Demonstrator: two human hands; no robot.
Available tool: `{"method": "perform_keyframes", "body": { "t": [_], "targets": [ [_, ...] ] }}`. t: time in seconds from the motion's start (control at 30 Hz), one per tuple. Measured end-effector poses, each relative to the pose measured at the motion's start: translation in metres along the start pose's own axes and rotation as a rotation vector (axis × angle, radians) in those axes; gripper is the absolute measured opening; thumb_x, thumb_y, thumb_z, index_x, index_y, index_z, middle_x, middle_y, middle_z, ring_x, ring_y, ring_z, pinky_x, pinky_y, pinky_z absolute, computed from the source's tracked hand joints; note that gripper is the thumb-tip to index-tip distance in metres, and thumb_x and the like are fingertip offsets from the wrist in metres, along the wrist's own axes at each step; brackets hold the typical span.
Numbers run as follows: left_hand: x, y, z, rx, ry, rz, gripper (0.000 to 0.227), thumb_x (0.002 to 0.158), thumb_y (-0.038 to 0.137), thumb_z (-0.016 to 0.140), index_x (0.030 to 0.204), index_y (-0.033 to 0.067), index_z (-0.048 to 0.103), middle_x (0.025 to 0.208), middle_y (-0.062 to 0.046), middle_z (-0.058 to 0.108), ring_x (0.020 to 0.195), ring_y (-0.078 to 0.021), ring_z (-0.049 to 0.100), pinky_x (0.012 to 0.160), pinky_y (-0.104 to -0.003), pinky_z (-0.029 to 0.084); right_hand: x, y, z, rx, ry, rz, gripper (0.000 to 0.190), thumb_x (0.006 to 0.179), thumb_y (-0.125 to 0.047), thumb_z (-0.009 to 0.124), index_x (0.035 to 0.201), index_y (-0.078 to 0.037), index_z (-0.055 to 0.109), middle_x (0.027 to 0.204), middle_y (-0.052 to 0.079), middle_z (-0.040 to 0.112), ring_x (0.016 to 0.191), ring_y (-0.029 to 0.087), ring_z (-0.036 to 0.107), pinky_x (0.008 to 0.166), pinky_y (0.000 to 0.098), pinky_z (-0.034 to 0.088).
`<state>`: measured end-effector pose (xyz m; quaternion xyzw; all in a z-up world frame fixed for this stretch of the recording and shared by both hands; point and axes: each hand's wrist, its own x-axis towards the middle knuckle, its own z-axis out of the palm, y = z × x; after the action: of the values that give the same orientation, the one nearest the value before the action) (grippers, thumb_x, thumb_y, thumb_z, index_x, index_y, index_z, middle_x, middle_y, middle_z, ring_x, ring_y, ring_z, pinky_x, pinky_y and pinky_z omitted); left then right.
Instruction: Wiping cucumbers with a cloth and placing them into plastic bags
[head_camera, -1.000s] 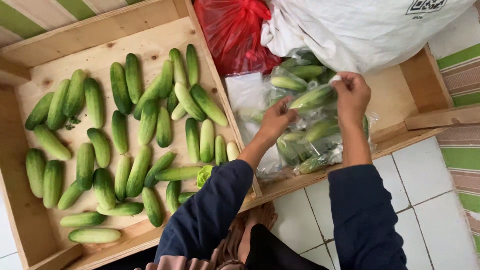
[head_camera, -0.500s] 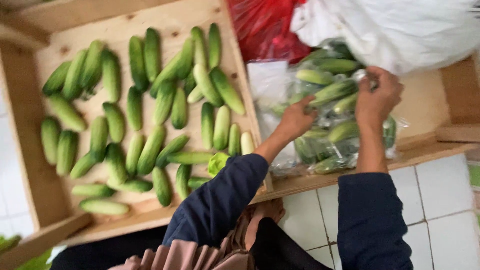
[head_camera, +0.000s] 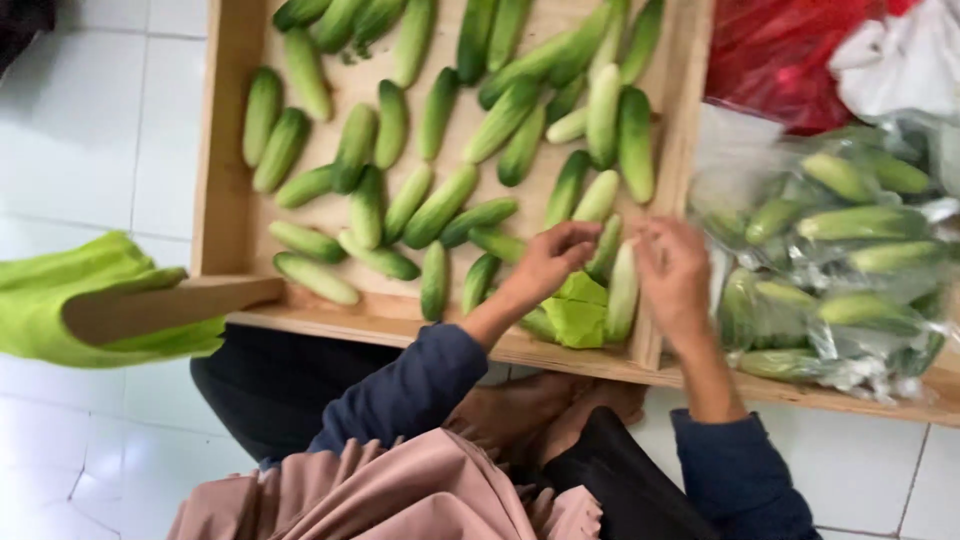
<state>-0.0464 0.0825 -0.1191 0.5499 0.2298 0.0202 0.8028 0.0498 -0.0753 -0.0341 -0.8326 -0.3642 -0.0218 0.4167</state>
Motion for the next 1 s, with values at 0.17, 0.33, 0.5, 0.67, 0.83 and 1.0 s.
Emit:
{"method": "perform_keyframes", "body": {
  "t": [0.17,0.33,0.5,0.67,0.83,1.0],
  "targets": [
    [-0.060,-0.023,-0.083,0.029,0.092,-0.052,0.034,0.096,0.010,0.065,0.129,0.0011,0.066,0.105,-0.021,0.072,0.092,-0.0233,0.070,0.075,-0.032,0.059,-0.047,-0.026,0.060,-0.193,-0.453,0.129,0.035,0.087,-0.024,0.080,0.120,-0.019,0.071,0.116,0.007,0.068,0.108,0.036,0.065,0.091,0.0540,0.054],
    [-0.079,-0.046,-0.108,-0.031,0.118,-0.071,0.035,0.094,0.007,0.065,0.128,-0.0021,0.066,0.100,-0.014,0.072,0.087,-0.0166,0.069,0.069,-0.023,0.058,-0.069,-0.027,0.084,-0.483,-0.732,0.211,0.047,0.085,-0.024,0.080,0.131,-0.023,0.069,0.125,0.008,0.058,0.117,0.036,0.057,0.089,0.0584,0.055],
    [-0.087,-0.038,-0.097,-0.030,0.062,-0.080,0.034,0.095,0.009,0.066,0.128,0.0019,0.067,0.097,-0.011,0.070,0.085,-0.0127,0.063,0.069,-0.021,0.056,-0.090,-0.008,0.095,-0.111,-0.464,0.236,0.012,0.093,-0.020,0.073,0.105,-0.016,0.073,0.103,0.007,0.068,0.105,0.037,0.067,0.090,0.0467,0.055],
    [-0.084,-0.057,-0.097,-0.012,-0.013,-0.092,0.042,0.096,0.008,0.068,0.137,0.0044,0.062,0.106,-0.015,0.068,0.096,-0.0205,0.066,0.078,-0.034,0.059,-0.086,-0.061,0.086,0.189,-0.362,0.355,0.015,0.095,-0.017,0.074,0.108,-0.011,0.074,0.100,0.012,0.075,0.101,0.033,0.072,0.089,0.0430,0.056],
    [-0.090,-0.072,-0.103,-0.090,-0.046,-0.182,0.038,0.098,0.013,0.065,0.136,0.0066,0.061,0.093,-0.008,0.069,0.076,-0.0142,0.065,0.059,-0.025,0.058,-0.095,-0.085,0.096,0.349,-0.425,0.431,0.016,0.092,-0.020,0.077,0.108,-0.015,0.074,0.097,0.007,0.079,0.097,0.021,0.075,0.088,0.0381,0.058],
    [-0.079,-0.113,-0.099,-0.142,0.021,-0.177,0.039,0.095,0.007,0.066,0.133,0.0022,0.061,0.084,-0.008,0.066,0.066,-0.0158,0.066,0.055,-0.027,0.059,-0.091,-0.082,0.094,0.333,-0.386,0.562,0.066,0.078,-0.034,0.091,0.131,-0.008,0.061,0.108,0.022,0.075,0.099,0.036,0.073,0.087,0.0493,0.058]
  ]
}}
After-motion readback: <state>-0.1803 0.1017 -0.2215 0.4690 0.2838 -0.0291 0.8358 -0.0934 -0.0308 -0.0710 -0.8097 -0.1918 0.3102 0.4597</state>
